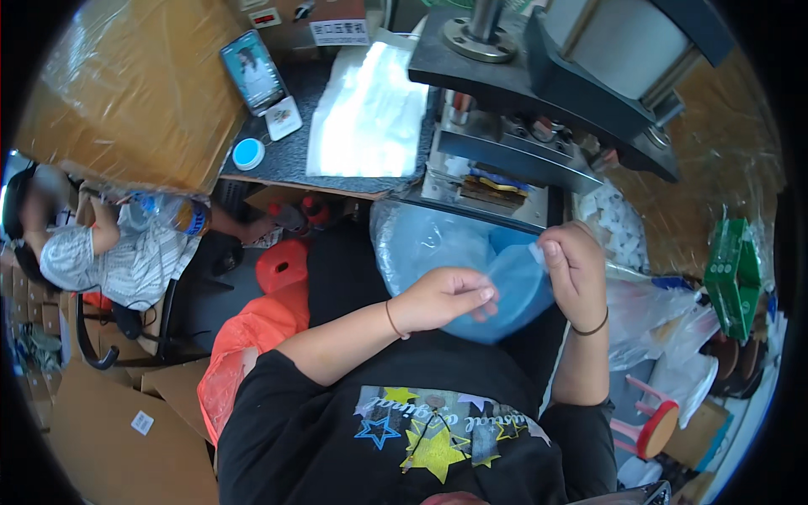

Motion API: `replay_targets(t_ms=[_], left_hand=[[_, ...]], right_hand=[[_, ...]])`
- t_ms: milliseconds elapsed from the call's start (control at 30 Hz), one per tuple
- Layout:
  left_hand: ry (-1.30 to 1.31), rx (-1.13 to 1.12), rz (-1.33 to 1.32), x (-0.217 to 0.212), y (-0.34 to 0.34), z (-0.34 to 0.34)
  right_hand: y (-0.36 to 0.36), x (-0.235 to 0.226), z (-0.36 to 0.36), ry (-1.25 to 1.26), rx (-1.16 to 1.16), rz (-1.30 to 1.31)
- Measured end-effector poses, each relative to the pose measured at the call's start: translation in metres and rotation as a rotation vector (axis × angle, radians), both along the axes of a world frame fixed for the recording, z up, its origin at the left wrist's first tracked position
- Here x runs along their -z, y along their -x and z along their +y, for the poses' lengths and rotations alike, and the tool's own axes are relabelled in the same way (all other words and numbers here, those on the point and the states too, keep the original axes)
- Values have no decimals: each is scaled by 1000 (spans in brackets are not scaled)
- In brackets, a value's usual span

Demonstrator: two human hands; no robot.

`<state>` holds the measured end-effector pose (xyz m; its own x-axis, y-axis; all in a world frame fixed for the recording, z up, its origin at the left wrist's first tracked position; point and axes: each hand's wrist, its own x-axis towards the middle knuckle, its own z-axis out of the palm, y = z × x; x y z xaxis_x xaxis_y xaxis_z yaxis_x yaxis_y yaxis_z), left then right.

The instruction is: The person is placing small items into plastic bags, sealing them using a heat sealing machine, and then placing the bags into cardboard shipping boxes.

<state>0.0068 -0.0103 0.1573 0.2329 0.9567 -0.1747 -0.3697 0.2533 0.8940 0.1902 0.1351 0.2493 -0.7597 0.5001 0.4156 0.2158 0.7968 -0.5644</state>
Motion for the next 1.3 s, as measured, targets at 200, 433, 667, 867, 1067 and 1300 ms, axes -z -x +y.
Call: replay_targets(t_ms=[200,433,667,867,1067,1300], left_hand=[[215,154,-167,3,-8,-2],[205,-87,-159,8,35,39],[126,-291,-178,5,35,46],[-562,-1000,1783,-1,131,47],[-616,-500,1783,6,128,4],[-209,-482,616,-8,79,-8]], right_hand=[[-14,5,16,100,-31,-110],[-48,54,86,-184,403,-348],[-42,62,82,-118,592,-271],[-57,68,90,-134,461,-305],[-67,54,69,-128,716,-16],[-21,36,4,237,213,136]])
